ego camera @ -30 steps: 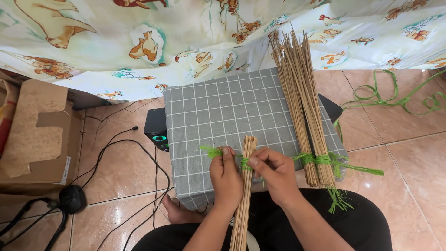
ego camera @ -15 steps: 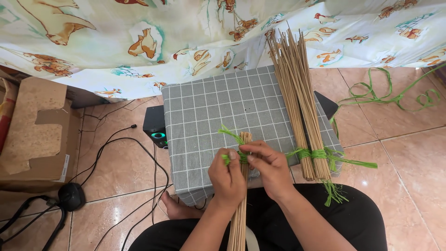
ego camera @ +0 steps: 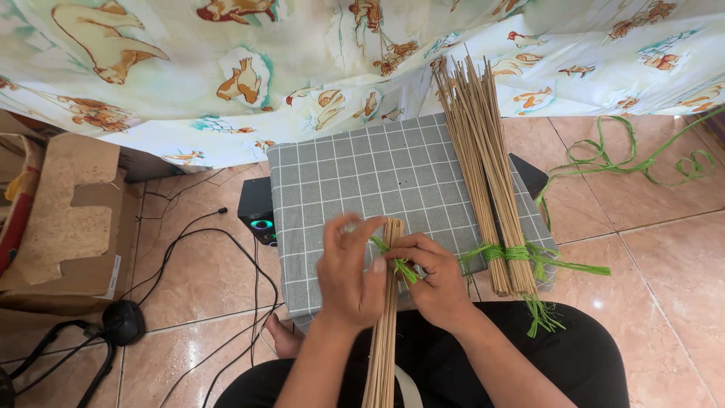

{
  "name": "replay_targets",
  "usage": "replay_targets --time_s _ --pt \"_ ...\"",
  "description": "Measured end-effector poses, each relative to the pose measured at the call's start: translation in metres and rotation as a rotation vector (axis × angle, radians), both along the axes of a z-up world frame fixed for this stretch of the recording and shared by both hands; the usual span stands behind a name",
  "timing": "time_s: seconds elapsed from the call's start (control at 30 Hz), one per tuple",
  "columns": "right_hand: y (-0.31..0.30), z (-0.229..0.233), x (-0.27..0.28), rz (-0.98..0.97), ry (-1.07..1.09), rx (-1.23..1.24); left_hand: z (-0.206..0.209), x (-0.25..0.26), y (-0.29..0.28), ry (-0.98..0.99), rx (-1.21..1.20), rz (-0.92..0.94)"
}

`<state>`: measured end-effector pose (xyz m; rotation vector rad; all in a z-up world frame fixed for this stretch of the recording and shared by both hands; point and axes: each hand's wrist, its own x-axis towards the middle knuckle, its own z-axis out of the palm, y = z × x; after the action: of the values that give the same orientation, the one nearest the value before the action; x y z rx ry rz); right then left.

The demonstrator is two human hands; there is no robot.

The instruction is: Bundling and tying thin wooden sticks together using green plastic string while sitting on the floor.

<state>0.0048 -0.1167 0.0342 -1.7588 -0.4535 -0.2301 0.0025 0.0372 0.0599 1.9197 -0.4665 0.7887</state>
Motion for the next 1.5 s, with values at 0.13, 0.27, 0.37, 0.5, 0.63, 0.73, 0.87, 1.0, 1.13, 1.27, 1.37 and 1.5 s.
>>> replay_targets --time_s 0.13,0.27,0.37,0.5,0.63,0.73,0.87,1.0,1.13,1.27,1.37,1.5 --pt "-0.004 -0.004 0.0 0.028 0.054 0.025 0.011 0.007 0.009 0.388 0.282 -0.071" --pt "-0.01 -0.005 0.003 0.05 0.102 0.035 0.002 0.011 0.012 0.497 0.325 -0.082" --pt "-0.013 -0.015 0.009 0.101 0.194 0.192 0.008 0.012 0.014 0.701 0.189 -0.164" --pt "-0.016 -0.007 0.014 0.191 0.244 0.242 0.007 0.011 0.016 0.904 -0.245 -0.306" --pt "-0.019 -0.004 0.017 0.242 0.292 0.251 -0.002 0.013 0.013 0.922 -0.353 -0.34" --pt "-0.023 -0.013 0.021 0.261 0.298 0.268 0.011 0.011 0.014 0.946 -0.336 -0.343" --pt "-0.021 -0.011 0.023 0.257 0.348 0.336 0.023 0.008 0.014 0.948 -0.283 -0.34" --pt "-0.02 -0.027 0.023 0.206 0.356 0.428 0.03 0.006 0.017 0.922 -0.232 -0.34" --pt "-0.02 -0.034 0.022 0.15 0.371 0.446 0.037 -0.001 0.016 0.875 -0.121 -0.32" --pt "-0.015 -0.025 0.021 0.132 0.366 0.413 0.024 -0.002 0.012 0.776 -0.026 -0.263" --pt "-0.012 -0.019 0.021 0.077 0.322 0.394 0.016 -0.002 0.004 0.52 0.04 -0.181" --pt "-0.009 -0.015 0.019 0.03 0.318 0.41 0.016 -0.008 -0.003 0.287 0.117 -0.076"
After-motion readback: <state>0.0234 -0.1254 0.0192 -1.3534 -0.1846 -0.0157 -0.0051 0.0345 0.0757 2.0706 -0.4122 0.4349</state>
